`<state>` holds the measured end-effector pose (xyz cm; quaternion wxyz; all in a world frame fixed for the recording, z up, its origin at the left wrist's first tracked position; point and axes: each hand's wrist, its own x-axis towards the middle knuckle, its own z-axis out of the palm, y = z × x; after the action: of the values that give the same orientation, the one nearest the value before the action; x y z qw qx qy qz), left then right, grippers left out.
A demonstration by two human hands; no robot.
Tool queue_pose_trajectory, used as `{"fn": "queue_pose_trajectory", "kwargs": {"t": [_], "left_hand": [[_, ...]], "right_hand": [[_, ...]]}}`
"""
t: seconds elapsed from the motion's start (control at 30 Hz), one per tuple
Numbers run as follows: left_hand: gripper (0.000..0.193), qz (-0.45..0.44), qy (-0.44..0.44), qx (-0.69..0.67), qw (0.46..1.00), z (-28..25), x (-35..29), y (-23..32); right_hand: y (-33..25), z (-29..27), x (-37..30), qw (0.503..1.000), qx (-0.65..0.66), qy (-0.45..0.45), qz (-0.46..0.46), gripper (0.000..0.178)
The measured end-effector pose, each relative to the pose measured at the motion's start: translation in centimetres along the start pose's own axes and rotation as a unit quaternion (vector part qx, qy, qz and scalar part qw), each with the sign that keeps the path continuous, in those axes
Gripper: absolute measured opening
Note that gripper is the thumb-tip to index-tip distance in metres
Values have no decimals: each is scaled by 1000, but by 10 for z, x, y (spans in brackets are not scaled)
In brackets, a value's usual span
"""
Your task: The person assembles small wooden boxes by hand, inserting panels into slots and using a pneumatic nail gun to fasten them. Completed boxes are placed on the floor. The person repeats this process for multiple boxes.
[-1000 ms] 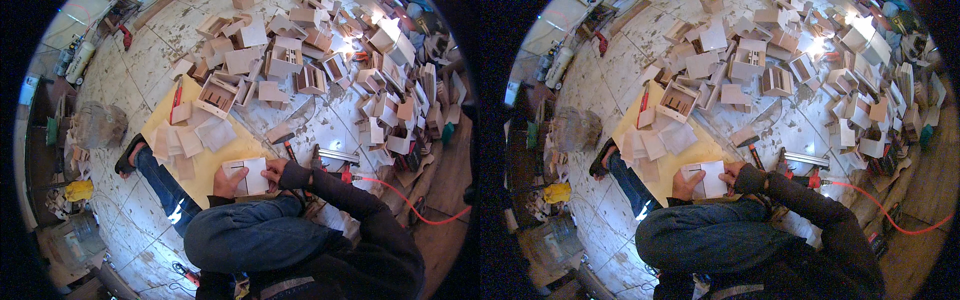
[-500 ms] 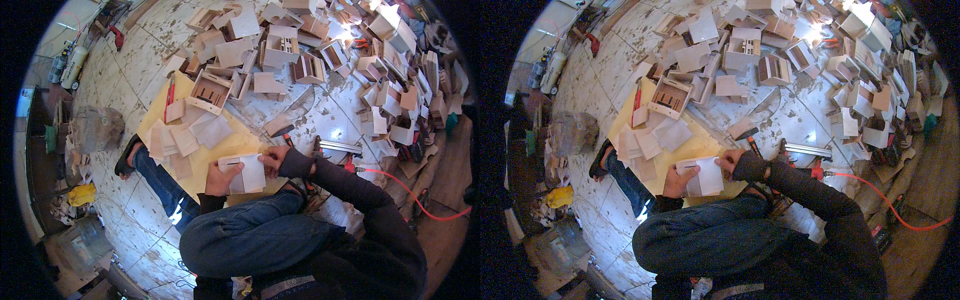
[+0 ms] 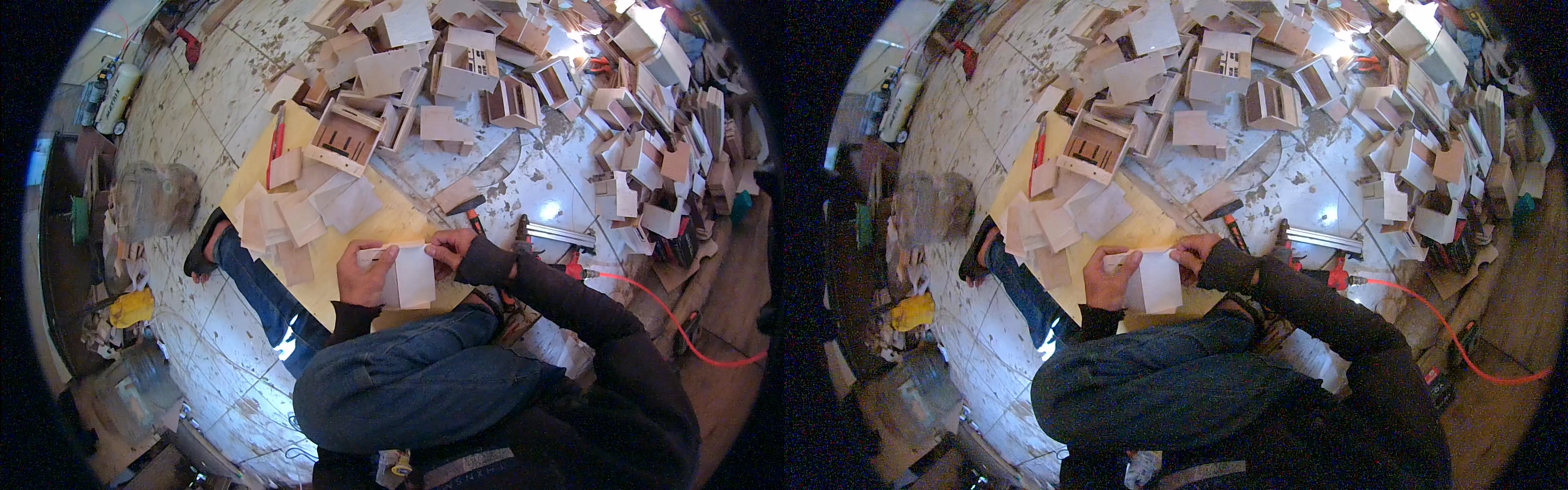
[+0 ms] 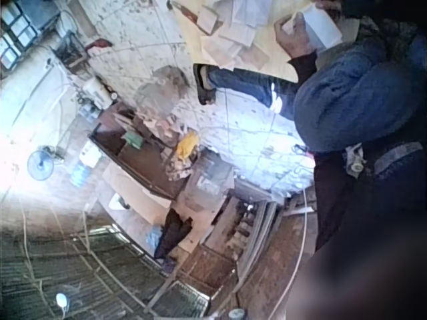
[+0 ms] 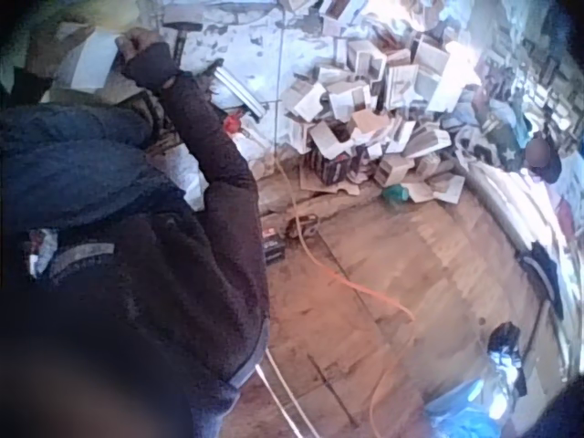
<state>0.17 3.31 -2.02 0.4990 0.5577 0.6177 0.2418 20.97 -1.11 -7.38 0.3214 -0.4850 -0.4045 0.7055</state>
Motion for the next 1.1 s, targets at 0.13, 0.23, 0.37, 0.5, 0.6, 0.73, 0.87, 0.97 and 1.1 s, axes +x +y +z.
{"fn": "queue_pose_trajectory", "kwargs": {"t": [0.13, 0.23, 0.37, 0.5, 0.6, 0.73, 0.87, 0.97, 1.1], "left_hand": [[38, -32, 25, 17, 999, 5, -4, 2], [41, 8, 46, 86, 995, 5, -5, 3], [62, -16, 42, 41, 998, -1, -7, 0], [86, -87, -58, -91, 990, -20, -34, -6], [87, -40, -154, -52, 986, -25, -50, -10], [81, -58, -174, -89, 979, -25, -46, -13], [76, -22, -180, -51, 982, -25, -39, -15], [78, -30, -183, -36, 982, -26, -39, -15], [70, -36, -184, -54, 981, -26, -41, -13]], "right_hand": [[-3, 2, -2, 999, -18, 29, -6, 32], [-7, 5, -4, 998, -45, 51, -14, 34], [-9, 15, -17, 992, -72, 106, 3, 40], [-1, 29, -46, 992, -85, 46, 84, 40], [5, 35, -52, 978, -206, 33, 7, 37], [9, 35, -46, 983, -176, 20, -37, 34], [9, 37, -44, 987, -155, 20, -46, 32], [8, 39, -45, 989, -144, 21, -22, 30], [7, 41, -46, 988, -152, 30, -12, 29]]}}
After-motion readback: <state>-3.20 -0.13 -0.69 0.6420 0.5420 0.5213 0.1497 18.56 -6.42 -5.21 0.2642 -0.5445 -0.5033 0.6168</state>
